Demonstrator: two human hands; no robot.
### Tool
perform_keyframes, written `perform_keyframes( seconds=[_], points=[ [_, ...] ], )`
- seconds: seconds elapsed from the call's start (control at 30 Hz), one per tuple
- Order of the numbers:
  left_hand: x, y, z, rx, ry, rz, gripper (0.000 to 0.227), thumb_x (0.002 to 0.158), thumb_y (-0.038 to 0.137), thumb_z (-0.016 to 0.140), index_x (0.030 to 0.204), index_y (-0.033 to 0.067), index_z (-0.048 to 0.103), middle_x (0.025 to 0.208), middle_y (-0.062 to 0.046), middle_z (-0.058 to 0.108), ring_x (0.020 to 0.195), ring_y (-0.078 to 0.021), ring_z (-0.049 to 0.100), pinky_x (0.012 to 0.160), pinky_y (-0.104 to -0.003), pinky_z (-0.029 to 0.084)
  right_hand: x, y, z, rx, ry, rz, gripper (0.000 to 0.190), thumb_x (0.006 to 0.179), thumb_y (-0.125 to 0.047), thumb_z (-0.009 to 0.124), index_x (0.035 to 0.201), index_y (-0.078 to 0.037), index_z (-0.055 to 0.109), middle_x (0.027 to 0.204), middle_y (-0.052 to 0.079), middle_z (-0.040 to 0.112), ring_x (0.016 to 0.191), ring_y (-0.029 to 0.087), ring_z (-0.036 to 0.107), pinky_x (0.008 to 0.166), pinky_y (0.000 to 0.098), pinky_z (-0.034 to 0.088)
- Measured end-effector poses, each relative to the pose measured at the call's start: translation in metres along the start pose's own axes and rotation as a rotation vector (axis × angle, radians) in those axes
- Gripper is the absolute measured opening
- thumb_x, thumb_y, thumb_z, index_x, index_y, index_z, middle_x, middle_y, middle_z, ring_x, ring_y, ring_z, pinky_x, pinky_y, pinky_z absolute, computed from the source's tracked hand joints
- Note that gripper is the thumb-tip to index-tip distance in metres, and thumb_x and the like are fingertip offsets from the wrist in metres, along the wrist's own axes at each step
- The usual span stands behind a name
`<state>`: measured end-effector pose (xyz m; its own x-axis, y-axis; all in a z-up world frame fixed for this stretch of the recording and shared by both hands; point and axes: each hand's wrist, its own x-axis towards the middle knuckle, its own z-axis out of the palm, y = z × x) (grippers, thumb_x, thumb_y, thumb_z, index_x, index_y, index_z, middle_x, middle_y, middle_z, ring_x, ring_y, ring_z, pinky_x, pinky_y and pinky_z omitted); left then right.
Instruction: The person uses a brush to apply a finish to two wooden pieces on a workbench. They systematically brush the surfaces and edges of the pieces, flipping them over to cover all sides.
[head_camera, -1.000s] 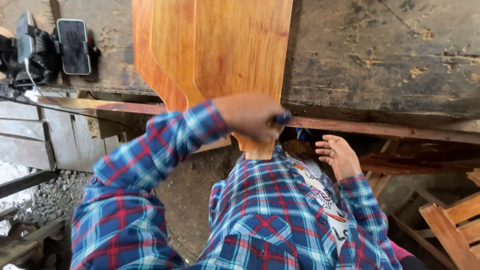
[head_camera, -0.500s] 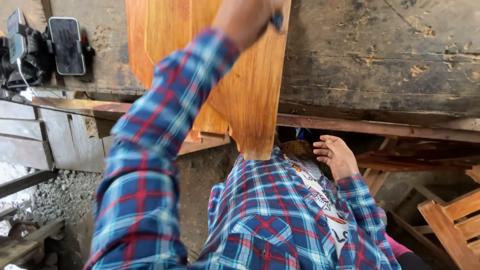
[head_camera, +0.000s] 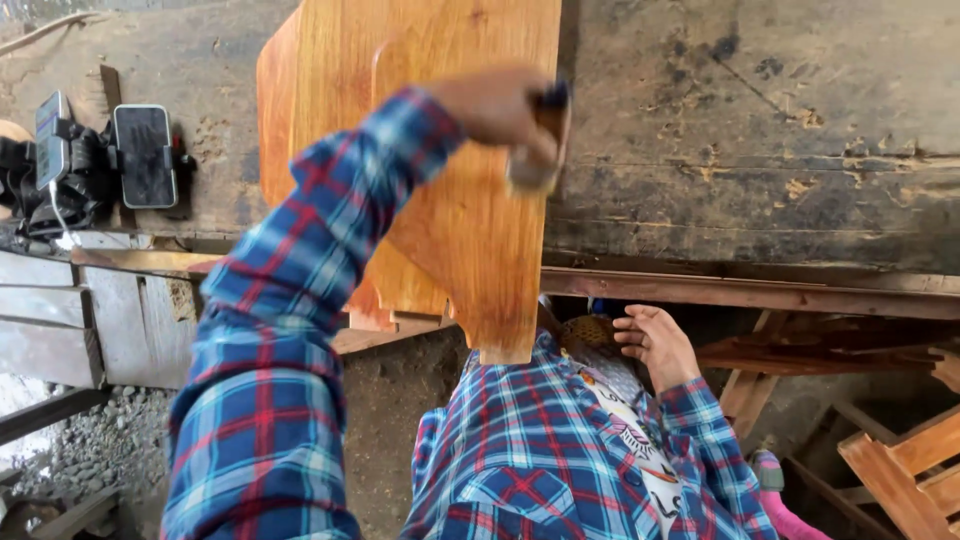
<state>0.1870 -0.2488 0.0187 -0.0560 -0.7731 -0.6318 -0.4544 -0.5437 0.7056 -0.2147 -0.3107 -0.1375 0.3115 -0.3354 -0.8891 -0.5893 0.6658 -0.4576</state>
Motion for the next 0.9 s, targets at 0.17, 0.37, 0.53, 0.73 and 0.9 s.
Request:
perform_keyframes(
  seconds=[0.17,0.37,0.53,0.73,0.9],
  points=[
    [0.055,-0.047,-0.028,0.227,0.564,0.211,0.027,0.076,0.026,0.074,0.101,0.0177,0.067,0.087,-0.003,0.071,0.074,-0.0169,0.068,0.054,-0.033,0.055,-0.005,0.012,-0.014,0.041,0.014,0.038,0.024,0.104,-0.023,0.055,0.121,-0.005,0.059,0.11,0.017,0.069,0.09,0.027,0.066,0.074,0.0377,0.053],
    [0.043,-0.049,-0.006,0.578,0.775,0.4,0.015,0.08,0.01,0.069,0.091,0.0185,0.063,0.077,-0.002,0.068,0.07,-0.022,0.07,0.053,-0.037,0.052,0.01,0.027,-0.039,0.124,0.006,0.006,0.026,0.103,-0.022,0.052,0.122,-0.004,0.056,0.114,0.02,0.067,0.092,0.028,0.065,0.075,0.0368,0.053],
    [-0.018,-0.005,0.047,0.665,0.599,0.305,0.021,0.088,0.009,0.063,0.097,0.0275,0.067,0.081,0.0,0.071,0.075,-0.0259,0.071,0.055,-0.043,0.054,0.019,0.001,-0.027,0.073,-0.007,-0.027,0.03,0.102,-0.026,0.056,0.121,-0.003,0.058,0.114,0.02,0.068,0.093,0.028,0.066,0.075,0.037,0.054],
    [-0.074,0.038,0.081,0.192,-0.037,0.271,0.017,0.092,0.03,0.062,0.097,0.0216,0.075,0.091,0.001,0.079,0.079,-0.0192,0.074,0.072,-0.038,0.055,0.033,0.01,-0.037,0.159,-0.115,-0.034,0.025,0.099,-0.025,0.06,0.111,-0.003,0.058,0.108,0.025,0.068,0.094,0.034,0.067,0.077,0.041,0.053],
    [-0.067,0.004,0.0,0.309,0.626,0.671,0.006,0.106,0.013,0.062,0.105,0.0086,0.067,0.093,-0.007,0.073,0.081,-0.0245,0.071,0.07,-0.039,0.051,0.036,0.014,-0.039,0.101,-0.091,0.041,0.026,0.104,-0.028,0.055,0.111,-0.003,0.058,0.105,0.022,0.068,0.095,0.035,0.067,0.078,0.0427,0.052]
  ],
)
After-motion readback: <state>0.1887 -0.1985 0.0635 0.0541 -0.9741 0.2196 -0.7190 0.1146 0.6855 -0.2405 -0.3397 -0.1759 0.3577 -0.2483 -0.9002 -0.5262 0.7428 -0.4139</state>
